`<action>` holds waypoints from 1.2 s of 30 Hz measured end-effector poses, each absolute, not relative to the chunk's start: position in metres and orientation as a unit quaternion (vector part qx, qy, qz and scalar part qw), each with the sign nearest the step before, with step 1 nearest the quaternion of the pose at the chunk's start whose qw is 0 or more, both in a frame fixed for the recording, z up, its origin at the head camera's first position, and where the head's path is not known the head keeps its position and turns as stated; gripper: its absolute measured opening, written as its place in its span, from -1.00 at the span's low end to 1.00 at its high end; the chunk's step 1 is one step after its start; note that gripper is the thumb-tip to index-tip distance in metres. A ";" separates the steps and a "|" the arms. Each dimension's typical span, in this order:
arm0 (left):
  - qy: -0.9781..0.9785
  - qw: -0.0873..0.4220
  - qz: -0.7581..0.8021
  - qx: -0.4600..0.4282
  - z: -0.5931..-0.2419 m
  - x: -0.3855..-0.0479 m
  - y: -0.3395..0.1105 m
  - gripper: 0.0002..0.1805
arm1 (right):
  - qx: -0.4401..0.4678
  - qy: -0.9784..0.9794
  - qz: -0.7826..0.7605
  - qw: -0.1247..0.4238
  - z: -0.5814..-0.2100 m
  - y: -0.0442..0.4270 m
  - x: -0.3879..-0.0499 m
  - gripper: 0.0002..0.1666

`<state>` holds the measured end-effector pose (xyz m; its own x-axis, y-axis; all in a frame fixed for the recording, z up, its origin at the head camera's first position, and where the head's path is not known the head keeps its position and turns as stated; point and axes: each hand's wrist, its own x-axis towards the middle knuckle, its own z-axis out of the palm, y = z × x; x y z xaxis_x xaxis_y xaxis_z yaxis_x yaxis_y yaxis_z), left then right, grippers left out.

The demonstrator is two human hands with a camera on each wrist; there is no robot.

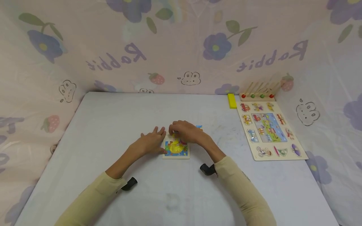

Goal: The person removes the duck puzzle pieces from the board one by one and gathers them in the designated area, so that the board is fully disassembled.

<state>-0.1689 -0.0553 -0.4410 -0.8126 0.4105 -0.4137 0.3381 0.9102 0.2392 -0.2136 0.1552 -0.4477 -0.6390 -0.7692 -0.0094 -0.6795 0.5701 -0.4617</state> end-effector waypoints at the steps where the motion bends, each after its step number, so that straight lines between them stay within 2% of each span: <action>1: 0.949 0.234 0.079 0.196 -0.441 -0.169 -0.055 0.06 | -0.403 0.880 -0.229 0.103 -0.447 0.157 -0.214 -0.81; 7: 0.949 0.236 0.081 0.193 -0.442 -0.169 -0.055 0.08 | -0.341 0.887 -0.296 0.095 -0.436 0.173 -0.216 -0.70; 12: 0.948 0.235 0.084 0.195 -0.442 -0.168 -0.056 0.10 | -0.282 0.904 -0.310 0.079 -0.430 0.201 -0.219 -0.74; 18: 0.947 0.237 0.091 0.198 -0.442 -0.167 -0.056 0.10 | -0.209 0.934 -0.289 0.000 -0.425 0.242 -0.224 -0.81; 20: 0.946 0.236 0.094 0.199 -0.442 -0.167 -0.056 0.10 | -0.190 0.939 -0.287 -0.009 -0.426 0.254 -0.226 -0.81; 27: 0.947 0.237 0.094 0.197 -0.443 -0.168 -0.055 0.10 | -0.180 0.942 -0.279 0.049 -0.441 0.278 -0.231 -0.87; 36: 0.947 0.234 0.101 0.196 -0.441 -0.166 -0.055 0.08 | -0.170 0.946 -0.269 0.057 -0.467 0.281 -0.238 -0.89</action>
<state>-0.1656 -0.0551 -0.4412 -0.8138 0.4191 -0.4026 0.3248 0.9025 0.2828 -0.2377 0.2806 -0.4665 -0.9357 -0.3524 -0.0162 -0.2910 0.7970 -0.5292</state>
